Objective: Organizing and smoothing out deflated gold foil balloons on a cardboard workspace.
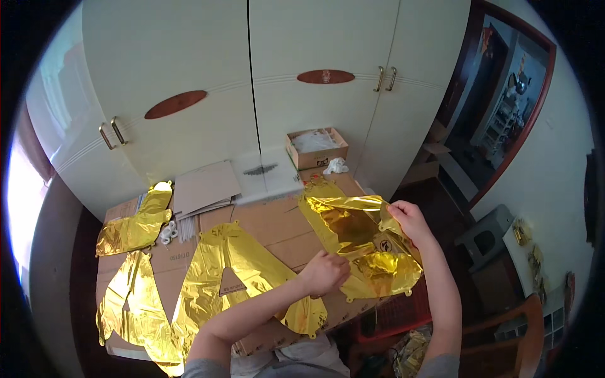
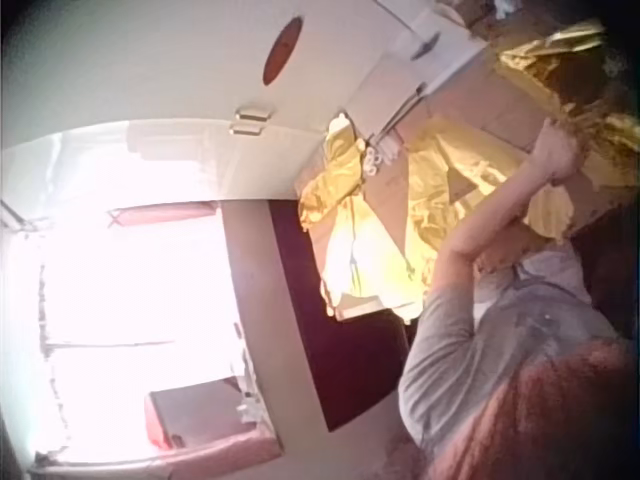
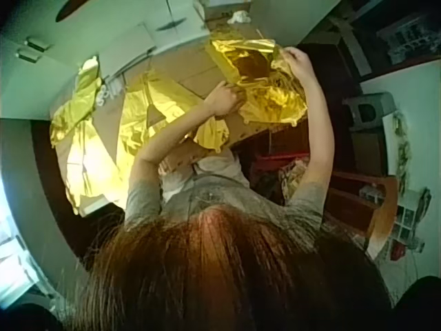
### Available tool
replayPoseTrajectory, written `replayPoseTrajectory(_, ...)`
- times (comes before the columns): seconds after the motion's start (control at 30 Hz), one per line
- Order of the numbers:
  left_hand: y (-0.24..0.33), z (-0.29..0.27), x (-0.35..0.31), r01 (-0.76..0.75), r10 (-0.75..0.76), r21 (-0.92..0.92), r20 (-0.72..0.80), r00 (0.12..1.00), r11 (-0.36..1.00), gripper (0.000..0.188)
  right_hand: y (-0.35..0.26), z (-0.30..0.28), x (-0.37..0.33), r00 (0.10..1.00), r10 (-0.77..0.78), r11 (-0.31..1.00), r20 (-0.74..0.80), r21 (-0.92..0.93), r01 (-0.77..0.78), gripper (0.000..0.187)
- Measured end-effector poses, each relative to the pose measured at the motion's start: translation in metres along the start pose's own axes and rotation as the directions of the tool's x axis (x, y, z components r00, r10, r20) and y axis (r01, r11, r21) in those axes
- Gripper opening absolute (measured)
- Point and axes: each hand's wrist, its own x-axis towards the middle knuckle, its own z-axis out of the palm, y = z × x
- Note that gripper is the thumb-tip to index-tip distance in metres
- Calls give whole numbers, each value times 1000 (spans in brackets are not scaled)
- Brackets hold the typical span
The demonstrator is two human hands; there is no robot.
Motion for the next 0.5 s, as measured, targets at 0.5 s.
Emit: replayPoseTrajectory(0.5,-82,1,58,366,-394,255,69,917,895,86,-69,-23,7,945,-254,962,-207,-152,225,17)
